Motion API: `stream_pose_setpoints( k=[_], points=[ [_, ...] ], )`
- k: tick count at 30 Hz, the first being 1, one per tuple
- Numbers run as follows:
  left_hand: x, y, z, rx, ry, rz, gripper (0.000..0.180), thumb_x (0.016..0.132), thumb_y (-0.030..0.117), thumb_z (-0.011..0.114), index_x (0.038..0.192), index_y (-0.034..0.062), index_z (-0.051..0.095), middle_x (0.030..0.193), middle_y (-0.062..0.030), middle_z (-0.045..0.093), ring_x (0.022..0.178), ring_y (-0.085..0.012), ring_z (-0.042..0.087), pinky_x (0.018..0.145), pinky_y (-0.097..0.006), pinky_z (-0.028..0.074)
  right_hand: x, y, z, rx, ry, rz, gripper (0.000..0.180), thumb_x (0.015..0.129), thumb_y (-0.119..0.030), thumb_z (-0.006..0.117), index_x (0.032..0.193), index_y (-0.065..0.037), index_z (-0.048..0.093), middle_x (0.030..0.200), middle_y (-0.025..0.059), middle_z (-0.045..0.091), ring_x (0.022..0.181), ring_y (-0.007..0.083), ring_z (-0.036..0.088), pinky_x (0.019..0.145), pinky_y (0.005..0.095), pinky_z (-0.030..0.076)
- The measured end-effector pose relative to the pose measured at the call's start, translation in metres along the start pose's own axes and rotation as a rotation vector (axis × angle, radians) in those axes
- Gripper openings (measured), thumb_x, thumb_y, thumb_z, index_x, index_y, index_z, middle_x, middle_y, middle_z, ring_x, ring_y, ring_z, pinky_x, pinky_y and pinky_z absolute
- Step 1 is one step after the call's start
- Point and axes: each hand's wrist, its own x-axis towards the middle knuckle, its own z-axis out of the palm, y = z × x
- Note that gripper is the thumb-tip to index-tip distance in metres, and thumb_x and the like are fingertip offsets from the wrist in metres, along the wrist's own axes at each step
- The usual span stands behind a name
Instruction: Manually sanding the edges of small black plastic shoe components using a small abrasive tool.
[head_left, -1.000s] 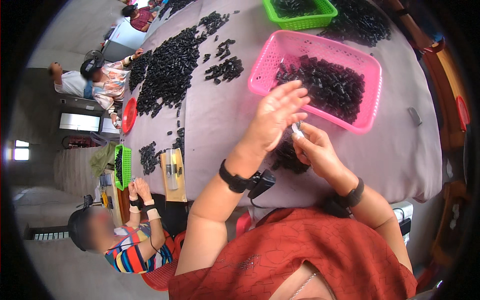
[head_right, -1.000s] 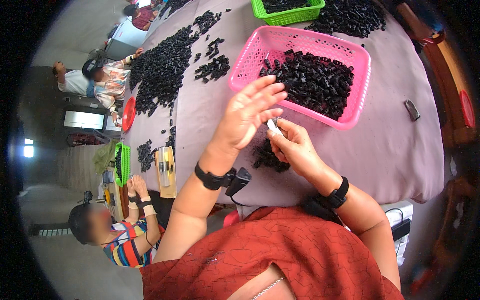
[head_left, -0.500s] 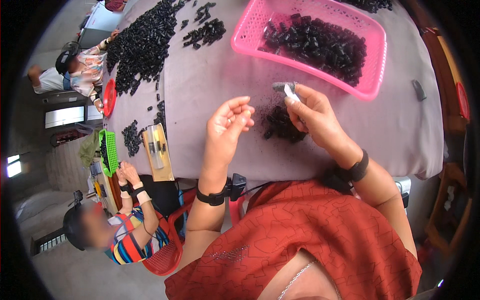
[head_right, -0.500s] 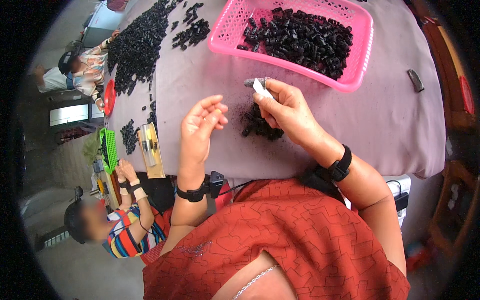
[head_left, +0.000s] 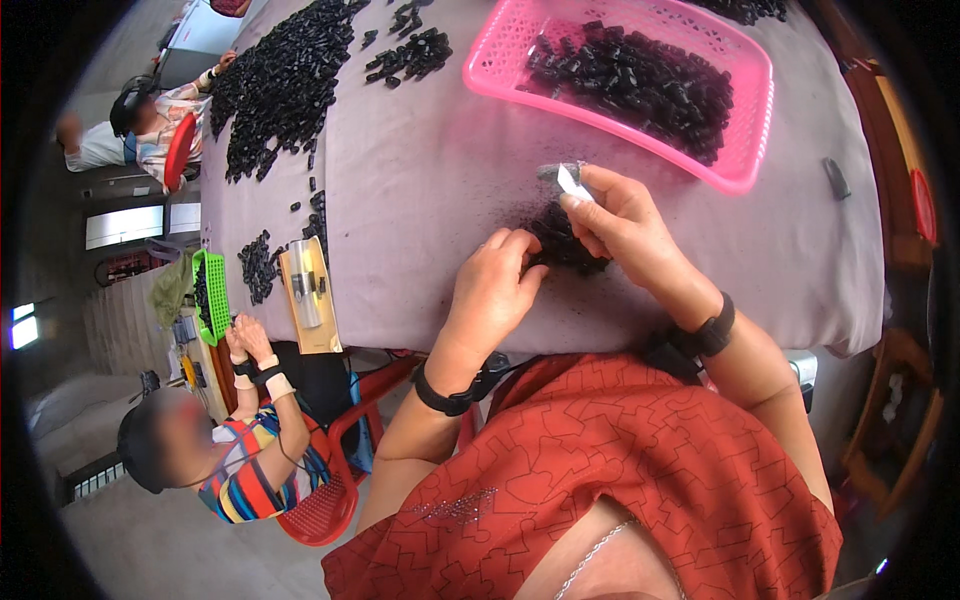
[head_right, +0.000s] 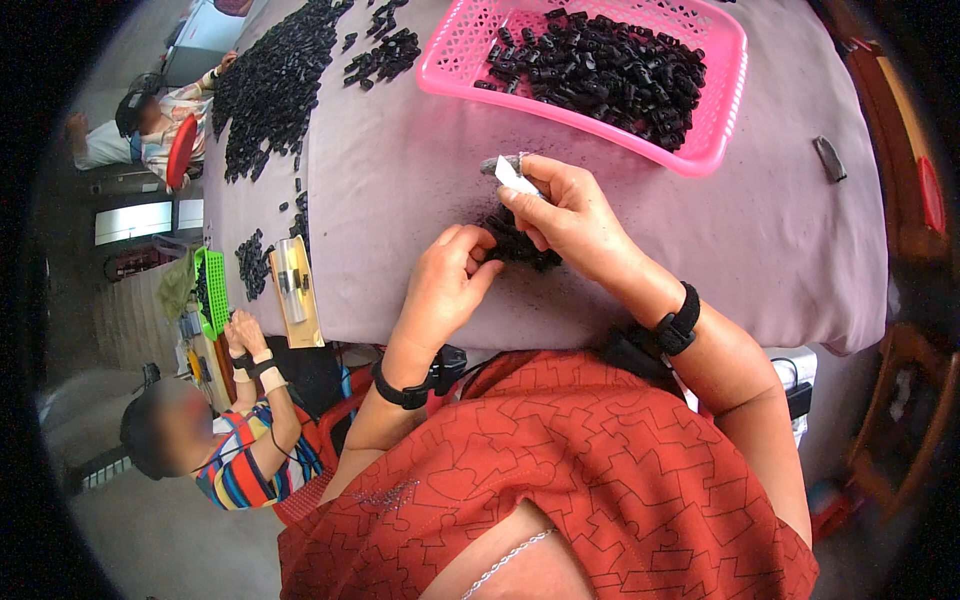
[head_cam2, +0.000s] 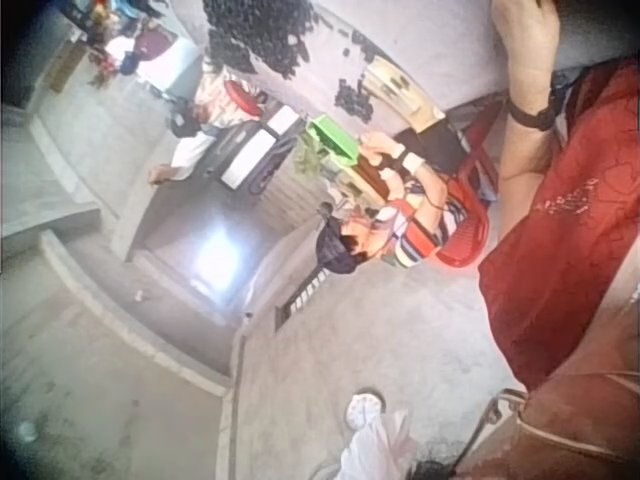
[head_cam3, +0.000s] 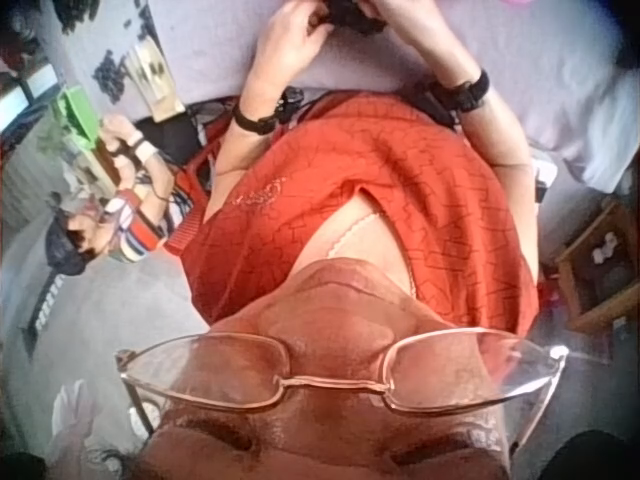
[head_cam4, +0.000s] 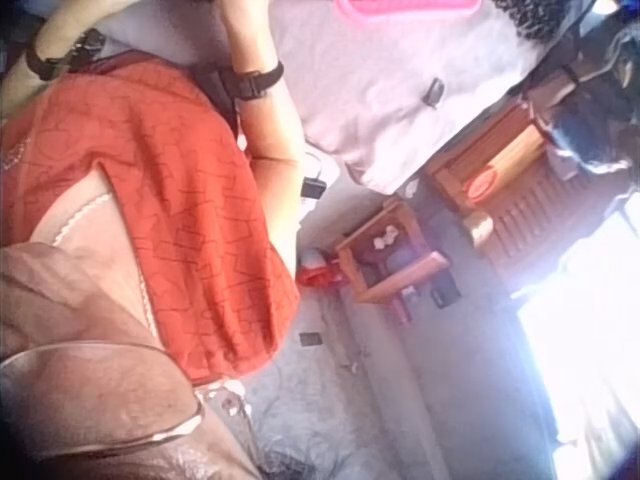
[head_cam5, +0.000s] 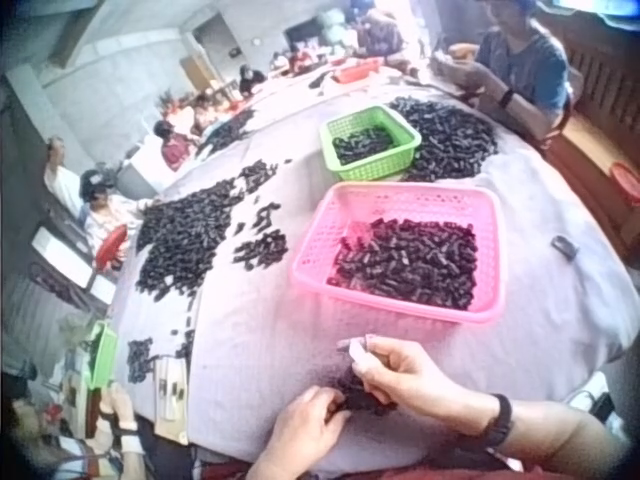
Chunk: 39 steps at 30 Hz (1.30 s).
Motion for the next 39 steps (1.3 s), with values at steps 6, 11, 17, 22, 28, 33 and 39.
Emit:
stream_pose_setpoints(
  k=[6, 11, 17, 22, 28, 33, 39],
  points=[
    [0.005, -0.008, -0.014, -0.868, -0.003, -0.287, 0.016, 0.087, 0.003, 0.063, 0.103, 0.003, 0.059, 0.092, -0.0017, 0.062, 0.075, -0.0101, 0.06, 0.066, -0.025, 0.05, -0.008, -0.009, 0.004, -0.17, -0.107, -0.025, 0.017, 0.093, -0.02, 0.061, 0.095, -0.003, 0.06, 0.072, -0.0057, 0.051, 0.06, 0.0016, 0.041, 0.051, 0.0198, 0.035],
    [0.008, -0.019, -0.016, -1.523, -0.105, -0.35, 0.021, 0.091, 0.009, 0.063, 0.111, 0.0036, 0.06, 0.089, -0.0023, 0.063, 0.077, -0.011, 0.061, 0.072, -0.025, 0.051, -0.01, -0.016, 0.01, -0.097, -0.18, -0.031, 0.039, 0.092, -0.019, 0.061, 0.127, -0.002, 0.052, 0.077, -0.0042, 0.053, 0.061, 0.0029, 0.041, 0.051, 0.0205, 0.035],
    [0.014, -0.01, -0.008, -1.703, -0.07, -0.439, 0.021, 0.093, 0.011, 0.061, 0.113, 0.0049, 0.061, 0.092, -0.0016, 0.064, 0.081, -0.0104, 0.061, 0.075, -0.029, 0.054, -0.011, -0.012, 0.006, -0.1, -0.347, 0.035, 0.056, 0.091, -0.018, 0.064, 0.14, -0.004, 0.04, 0.078, -0.0029, 0.054, 0.064, 0.0035, 0.042, 0.054, 0.0207, 0.036],
    [0.013, -0.014, -0.007, -1.704, -0.082, -0.425, 0.02, 0.093, 0.011, 0.06, 0.113, 0.0056, 0.061, 0.097, -0.0023, 0.064, 0.084, -0.011, 0.061, 0.075, -0.028, 0.054, -0.012, -0.015, 0.009, -0.089, -0.342, 0.014, 0.057, 0.09, -0.017, 0.066, 0.139, -0.003, 0.041, 0.077, -0.0036, 0.051, 0.066, 0.004, 0.041, 0.057, 0.0224, 0.036],
    [0.013, -0.016, -0.006, -1.693, -0.116, -0.392, 0.019, 0.093, 0.011, 0.061, 0.111, 0.0089, 0.059, 0.095, -0.0018, 0.063, 0.084, -0.0111, 0.061, 0.07, -0.025, 0.053, -0.012, -0.017, 0.006, -0.078, -0.386, 0.07, 0.057, 0.089, -0.014, 0.066, 0.139, -0.004, 0.042, 0.077, -0.0043, 0.049, 0.063, 0.0039, 0.041, 0.055, 0.0215, 0.035],
    [0.013, -0.009, -0.007, -1.689, -0.118, -0.375, 0.024, 0.093, 0.012, 0.061, 0.116, 0.0092, 0.057, 0.094, -0.0022, 0.062, 0.082, -0.0118, 0.06, 0.068, -0.025, 0.051, -0.011, -0.014, 0.007, -0.057, -0.409, 0.078, 0.055, 0.09, -0.016, 0.066, 0.138, -0.004, 0.043, 0.074, -0.0047, 0.048, 0.06, 0.0042, 0.042, 0.052, 0.0212, 0.034],
    [0.012, -0.013, -0.007, -1.743, -0.168, -0.351, 0.03, 0.092, 0.012, 0.063, 0.12, 0.0081, 0.056, 0.095, -0.0032, 0.062, 0.081, -0.0127, 0.06, 0.068, -0.025, 0.051, -0.01, -0.012, 0.005, 0.016, -0.45, 0.096, 0.045, 0.091, -0.018, 0.064, 0.131, -0.003, 0.048, 0.071, -0.005, 0.048, 0.057, 0.0033, 0.04, 0.05, 0.0207, 0.033]
  ],
)
